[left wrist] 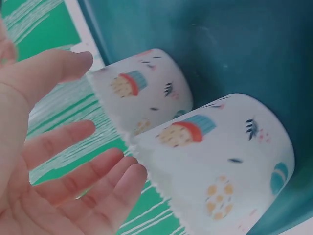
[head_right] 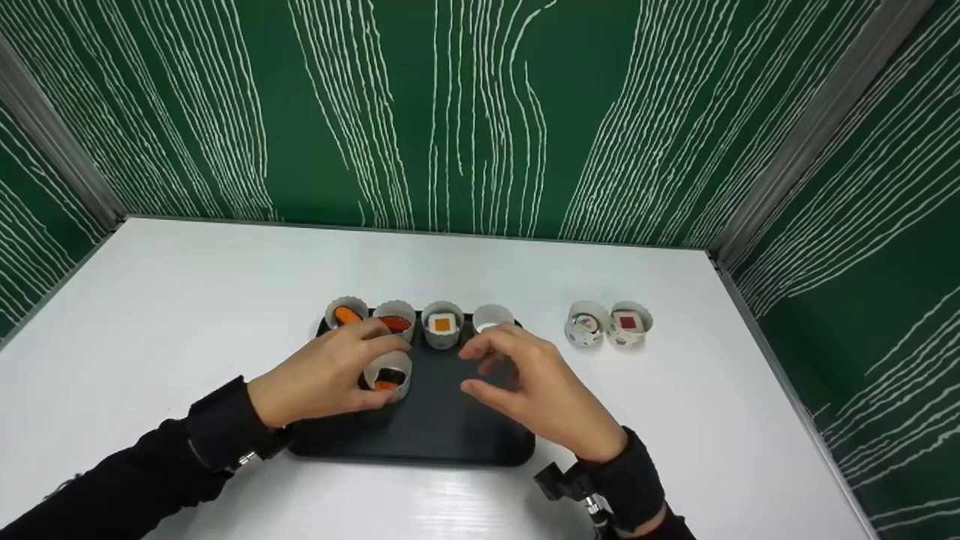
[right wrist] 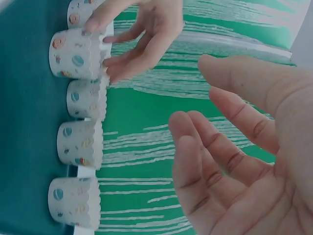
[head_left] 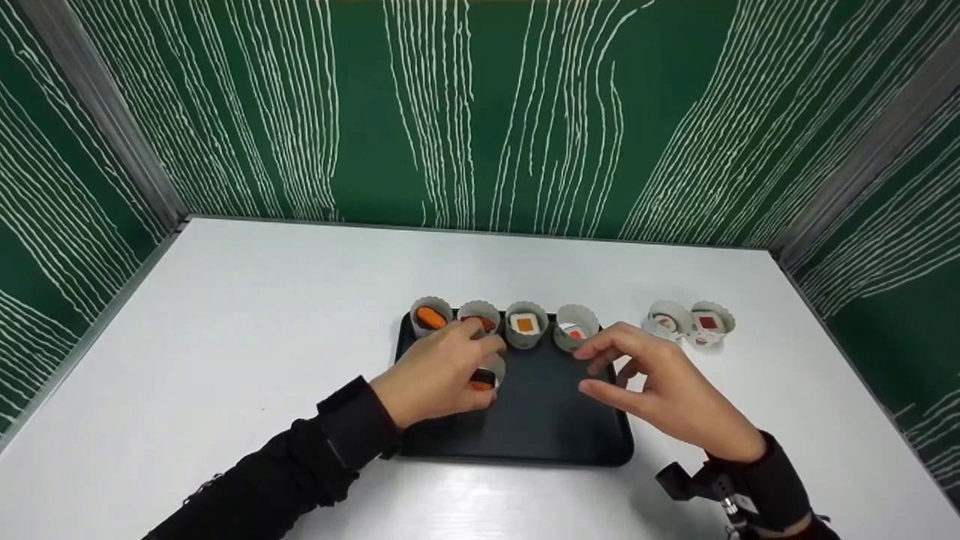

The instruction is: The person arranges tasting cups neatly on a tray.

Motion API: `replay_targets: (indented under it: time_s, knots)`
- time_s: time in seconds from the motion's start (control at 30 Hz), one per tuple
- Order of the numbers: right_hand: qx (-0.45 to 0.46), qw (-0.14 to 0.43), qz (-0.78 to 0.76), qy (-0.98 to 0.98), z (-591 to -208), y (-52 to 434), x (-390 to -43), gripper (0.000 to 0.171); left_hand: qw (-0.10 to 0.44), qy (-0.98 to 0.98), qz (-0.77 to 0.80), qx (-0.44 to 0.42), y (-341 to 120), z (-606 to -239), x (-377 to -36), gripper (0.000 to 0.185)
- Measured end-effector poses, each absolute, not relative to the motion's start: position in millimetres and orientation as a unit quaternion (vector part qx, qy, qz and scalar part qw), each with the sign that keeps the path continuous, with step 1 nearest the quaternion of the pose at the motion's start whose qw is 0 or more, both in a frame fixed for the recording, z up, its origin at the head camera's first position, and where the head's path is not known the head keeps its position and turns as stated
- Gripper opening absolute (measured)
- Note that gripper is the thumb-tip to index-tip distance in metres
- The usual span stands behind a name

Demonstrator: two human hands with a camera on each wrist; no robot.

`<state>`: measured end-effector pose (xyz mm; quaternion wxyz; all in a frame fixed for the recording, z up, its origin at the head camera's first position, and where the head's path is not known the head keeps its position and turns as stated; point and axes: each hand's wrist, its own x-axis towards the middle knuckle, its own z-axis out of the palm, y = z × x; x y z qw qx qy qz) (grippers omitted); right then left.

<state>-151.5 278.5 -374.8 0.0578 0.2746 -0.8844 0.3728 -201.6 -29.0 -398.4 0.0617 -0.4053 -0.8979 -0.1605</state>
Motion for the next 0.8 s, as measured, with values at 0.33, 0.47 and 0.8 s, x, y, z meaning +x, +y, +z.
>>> replay_targets:
  time_s: [0.33, 0.47, 0.8]
  knots:
    - [0.199, 0.079, 0.324, -0.921, -377, 314, -172, 0.034, 0.123, -0.878, -0.245, -0.391, -41, -384, -182, 0.045]
    - [0.176, 0.069, 0.291, -0.938, -379, 331, -183, 0.041, 0.14, -0.878, -0.26, -0.376, -47, -378, -172, 0.044]
    - [0.114, -0.039, 0.245, -0.962, -380, 372, -227, 0.065, 0.155, -0.874, -0.281, -0.364, -54, -367, -156, 0.042]
